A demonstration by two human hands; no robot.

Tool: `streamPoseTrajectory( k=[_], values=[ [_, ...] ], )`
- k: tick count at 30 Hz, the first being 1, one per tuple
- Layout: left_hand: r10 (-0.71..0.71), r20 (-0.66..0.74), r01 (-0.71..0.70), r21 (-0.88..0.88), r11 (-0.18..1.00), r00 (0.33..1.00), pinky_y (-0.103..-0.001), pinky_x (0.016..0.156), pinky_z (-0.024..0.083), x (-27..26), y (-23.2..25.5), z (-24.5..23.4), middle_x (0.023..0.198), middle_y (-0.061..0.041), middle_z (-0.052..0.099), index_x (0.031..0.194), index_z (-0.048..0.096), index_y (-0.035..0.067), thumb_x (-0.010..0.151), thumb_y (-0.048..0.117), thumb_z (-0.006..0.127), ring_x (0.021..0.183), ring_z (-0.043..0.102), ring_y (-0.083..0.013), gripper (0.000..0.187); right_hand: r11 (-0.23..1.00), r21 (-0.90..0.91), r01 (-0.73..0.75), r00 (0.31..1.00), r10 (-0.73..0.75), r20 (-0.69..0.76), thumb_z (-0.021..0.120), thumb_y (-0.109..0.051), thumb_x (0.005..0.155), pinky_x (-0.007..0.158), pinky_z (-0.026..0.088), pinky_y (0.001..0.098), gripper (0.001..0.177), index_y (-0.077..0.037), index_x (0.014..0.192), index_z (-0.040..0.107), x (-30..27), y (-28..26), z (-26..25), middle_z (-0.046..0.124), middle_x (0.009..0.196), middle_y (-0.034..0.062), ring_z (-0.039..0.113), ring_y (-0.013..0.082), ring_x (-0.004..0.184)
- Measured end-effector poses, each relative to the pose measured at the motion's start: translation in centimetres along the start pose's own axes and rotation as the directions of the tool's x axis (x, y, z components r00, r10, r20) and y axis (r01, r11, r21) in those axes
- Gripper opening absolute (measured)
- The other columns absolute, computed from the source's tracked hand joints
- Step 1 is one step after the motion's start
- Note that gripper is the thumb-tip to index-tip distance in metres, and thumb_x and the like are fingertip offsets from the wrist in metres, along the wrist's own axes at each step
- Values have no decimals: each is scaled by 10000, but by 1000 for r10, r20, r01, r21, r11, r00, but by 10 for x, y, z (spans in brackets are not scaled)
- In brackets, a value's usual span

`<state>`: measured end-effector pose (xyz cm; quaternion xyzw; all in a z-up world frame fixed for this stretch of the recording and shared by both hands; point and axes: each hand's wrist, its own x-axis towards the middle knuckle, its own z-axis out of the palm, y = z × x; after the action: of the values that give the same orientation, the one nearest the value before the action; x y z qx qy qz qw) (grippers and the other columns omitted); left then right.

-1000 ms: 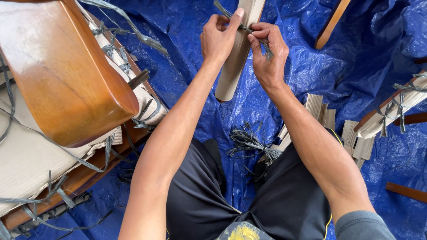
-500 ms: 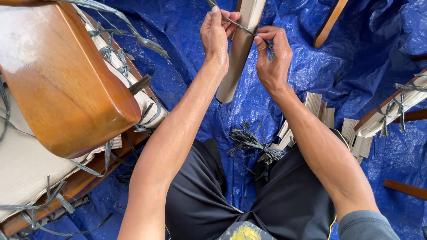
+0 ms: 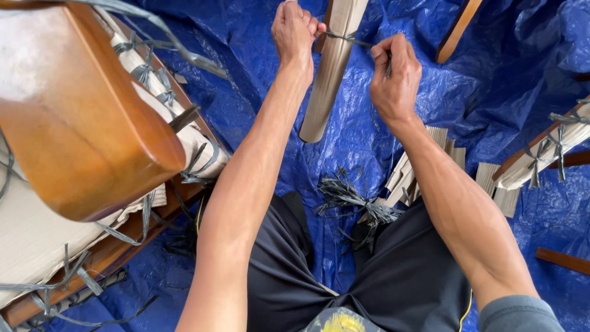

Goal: Wrapping wooden chair legs with protective cardboard and plastic strips.

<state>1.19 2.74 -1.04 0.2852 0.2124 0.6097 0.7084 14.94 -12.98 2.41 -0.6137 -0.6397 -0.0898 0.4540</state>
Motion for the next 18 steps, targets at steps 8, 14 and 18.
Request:
streamPoseTrajectory(
  k=[8,14,18],
  values=[
    [-67,4,67,55,996,998,-351,665,520,7,-14,-7,663,20,382,790,414,127,1074,324,490,592,415,-107,354,686,562,-463,883,413,223,704,-201,1065,619,549,238,214,-25,1154,623,-7,-14,17,716,922,27,646,73,772],
    [-84,0,84,35,996,996,-355,690,540,4,-11,-9,664,10,416,784,428,120,1062,270,483,591,443,-115,321,610,659,-440,879,442,178,688,-192,1085,617,562,222,207,-12,1187,692,-3,-18,36,729,949,30,664,66,787],
    [-105,12,105,23,994,994,-358,706,548,3,-6,-6,669,2,428,786,436,113,1063,261,482,600,454,-119,318,612,665,-428,876,462,138,693,-189,1067,582,560,224,195,-10,1144,691,7,-27,35,725,934,33,666,68,760]
  ],
)
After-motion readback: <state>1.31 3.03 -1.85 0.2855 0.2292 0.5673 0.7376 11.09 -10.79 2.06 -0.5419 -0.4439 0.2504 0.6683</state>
